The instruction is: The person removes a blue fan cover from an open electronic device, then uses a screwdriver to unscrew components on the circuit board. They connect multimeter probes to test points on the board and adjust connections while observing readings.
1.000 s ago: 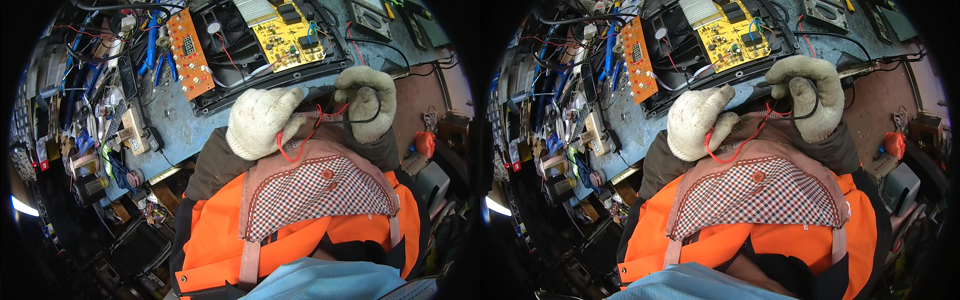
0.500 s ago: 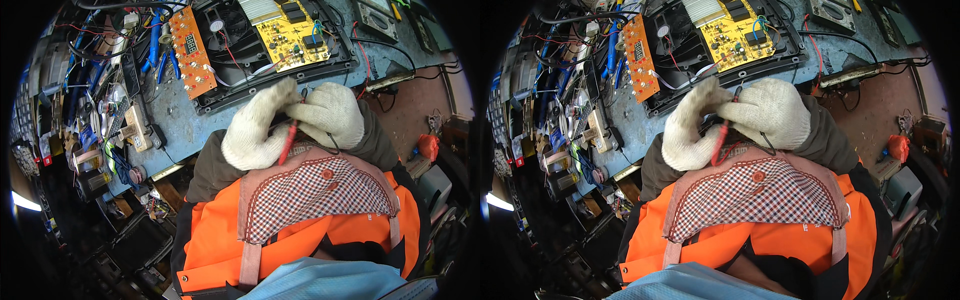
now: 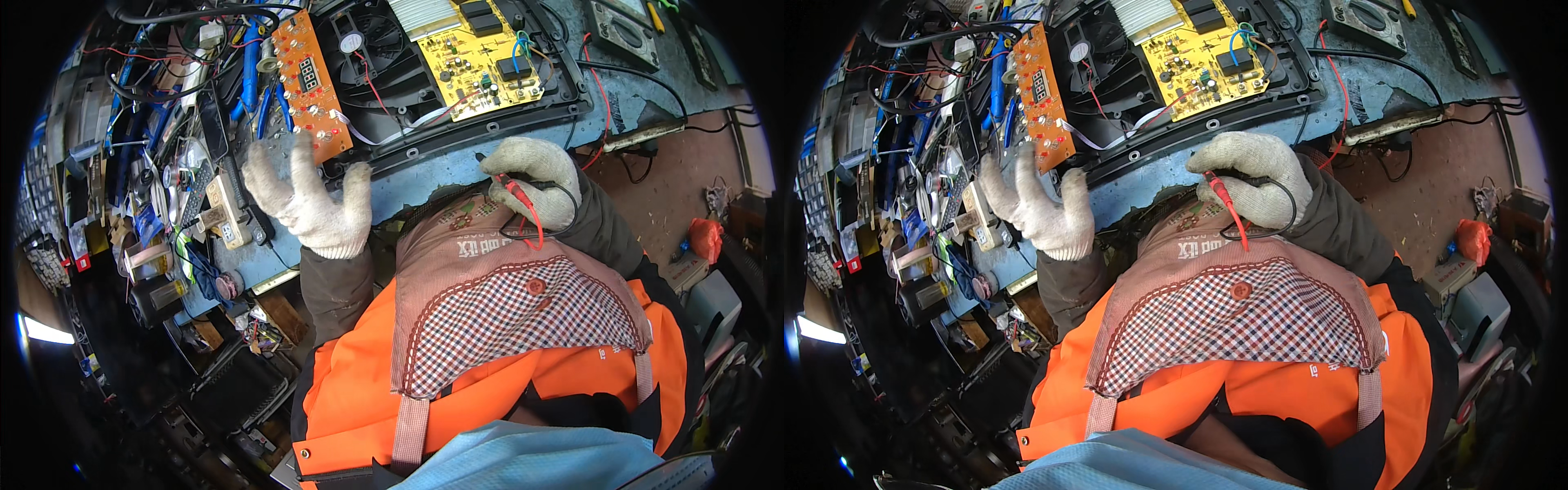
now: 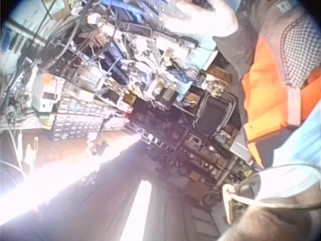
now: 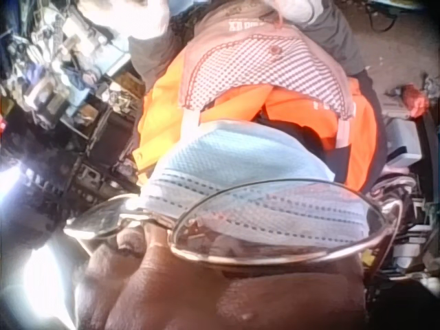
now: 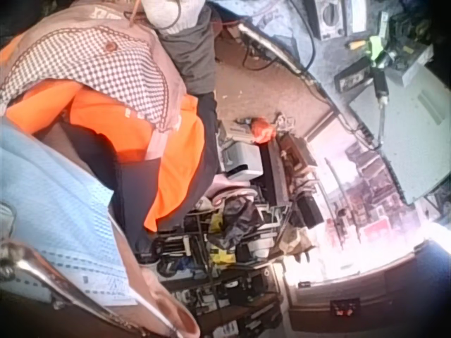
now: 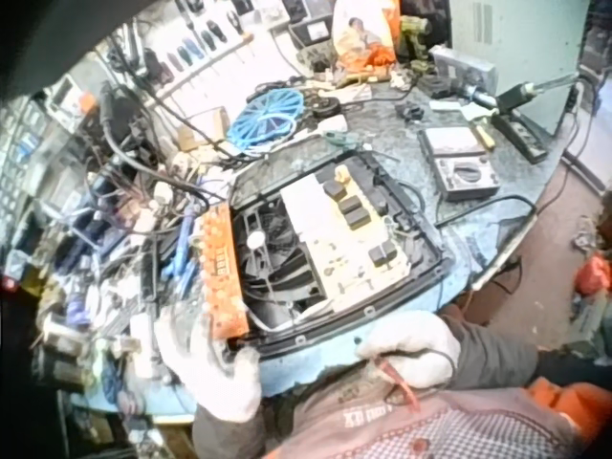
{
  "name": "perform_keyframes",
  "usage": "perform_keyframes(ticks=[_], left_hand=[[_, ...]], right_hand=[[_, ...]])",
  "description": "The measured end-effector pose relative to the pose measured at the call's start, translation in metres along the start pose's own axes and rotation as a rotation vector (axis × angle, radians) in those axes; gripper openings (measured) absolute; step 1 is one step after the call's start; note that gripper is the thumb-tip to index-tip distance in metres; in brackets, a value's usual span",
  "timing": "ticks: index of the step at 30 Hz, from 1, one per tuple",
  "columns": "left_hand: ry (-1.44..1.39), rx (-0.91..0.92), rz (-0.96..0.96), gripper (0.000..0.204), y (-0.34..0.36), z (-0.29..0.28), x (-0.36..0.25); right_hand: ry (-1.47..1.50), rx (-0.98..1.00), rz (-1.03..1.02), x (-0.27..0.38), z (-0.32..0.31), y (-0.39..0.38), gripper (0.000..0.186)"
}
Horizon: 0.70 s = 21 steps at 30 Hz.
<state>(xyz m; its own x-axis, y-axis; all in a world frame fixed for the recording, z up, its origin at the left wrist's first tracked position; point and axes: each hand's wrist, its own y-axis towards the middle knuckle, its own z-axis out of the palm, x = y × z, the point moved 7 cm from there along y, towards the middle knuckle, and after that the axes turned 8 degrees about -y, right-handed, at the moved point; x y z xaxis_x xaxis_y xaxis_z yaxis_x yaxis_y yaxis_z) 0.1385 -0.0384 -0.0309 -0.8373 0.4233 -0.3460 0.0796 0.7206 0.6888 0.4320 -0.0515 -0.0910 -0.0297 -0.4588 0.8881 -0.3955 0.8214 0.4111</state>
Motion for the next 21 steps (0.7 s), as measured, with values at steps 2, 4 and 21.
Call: perform_keyframes(ticks=[2, 4, 21], left_hand=[[0.008, -0.002, 0.044, 0.082, 0.0, 0.003, 0.002], [0.072, 0.034, 0.085, 0.083, 0.0, 0.005, 0.0], [0.01, 0.02, 0.025, 0.082, -0.005, 0.009, 0.011]], right_hand=[[0.002, 0.01, 0.006, -0.001, -0.002, -0.001, 0.028], [-0.007, 0.017, 0.001, -0.001, -0.004, 0.0, 0.028], [-0.027, 0.069, -0.069, 0.003, -0.006, 0.002, 0.033]])
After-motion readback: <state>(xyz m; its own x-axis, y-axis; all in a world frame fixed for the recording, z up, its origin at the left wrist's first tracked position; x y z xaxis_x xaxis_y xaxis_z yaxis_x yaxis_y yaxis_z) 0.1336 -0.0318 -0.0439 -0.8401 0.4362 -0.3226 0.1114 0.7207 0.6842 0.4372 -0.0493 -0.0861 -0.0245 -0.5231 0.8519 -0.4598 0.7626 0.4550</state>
